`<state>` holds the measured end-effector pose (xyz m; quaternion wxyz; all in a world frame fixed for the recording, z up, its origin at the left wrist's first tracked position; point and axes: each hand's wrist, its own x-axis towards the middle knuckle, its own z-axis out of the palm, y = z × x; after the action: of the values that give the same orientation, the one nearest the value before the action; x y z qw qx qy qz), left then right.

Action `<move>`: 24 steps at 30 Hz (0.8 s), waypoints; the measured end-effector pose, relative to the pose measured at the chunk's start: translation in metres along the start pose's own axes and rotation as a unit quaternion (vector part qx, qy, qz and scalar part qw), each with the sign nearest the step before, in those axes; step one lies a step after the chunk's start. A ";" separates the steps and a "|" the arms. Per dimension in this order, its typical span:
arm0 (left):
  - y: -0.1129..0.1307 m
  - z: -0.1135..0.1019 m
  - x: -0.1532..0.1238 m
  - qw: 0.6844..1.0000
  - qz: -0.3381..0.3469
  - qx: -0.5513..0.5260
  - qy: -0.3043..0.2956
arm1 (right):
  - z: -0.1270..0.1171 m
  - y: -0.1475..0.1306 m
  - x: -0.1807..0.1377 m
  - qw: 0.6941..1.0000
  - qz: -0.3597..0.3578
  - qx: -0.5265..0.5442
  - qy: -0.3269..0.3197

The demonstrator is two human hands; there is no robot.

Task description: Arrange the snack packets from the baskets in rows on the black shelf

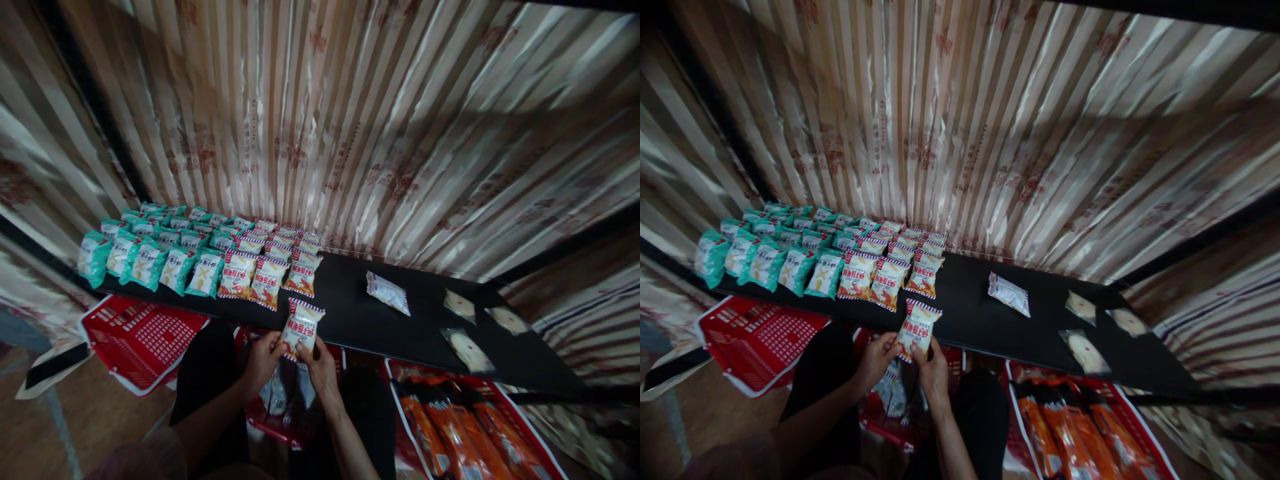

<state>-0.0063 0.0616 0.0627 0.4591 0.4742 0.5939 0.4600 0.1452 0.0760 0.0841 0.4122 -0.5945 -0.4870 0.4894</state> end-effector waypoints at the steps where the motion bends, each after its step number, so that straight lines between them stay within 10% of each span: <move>1: 0.002 0.000 0.002 1.000 0.005 0.006 0.004 | 0.000 -0.001 0.002 1.000 -0.002 -0.001 0.002; 24: 0.028 0.010 0.030 0.962 0.071 0.251 0.085 | -0.005 -0.024 0.040 0.999 -0.032 0.008 0.008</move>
<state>0.0040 0.0962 0.0855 0.2397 0.5741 0.6918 0.3665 0.1473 0.1198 0.1004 0.4366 -0.5793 -0.4983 0.4748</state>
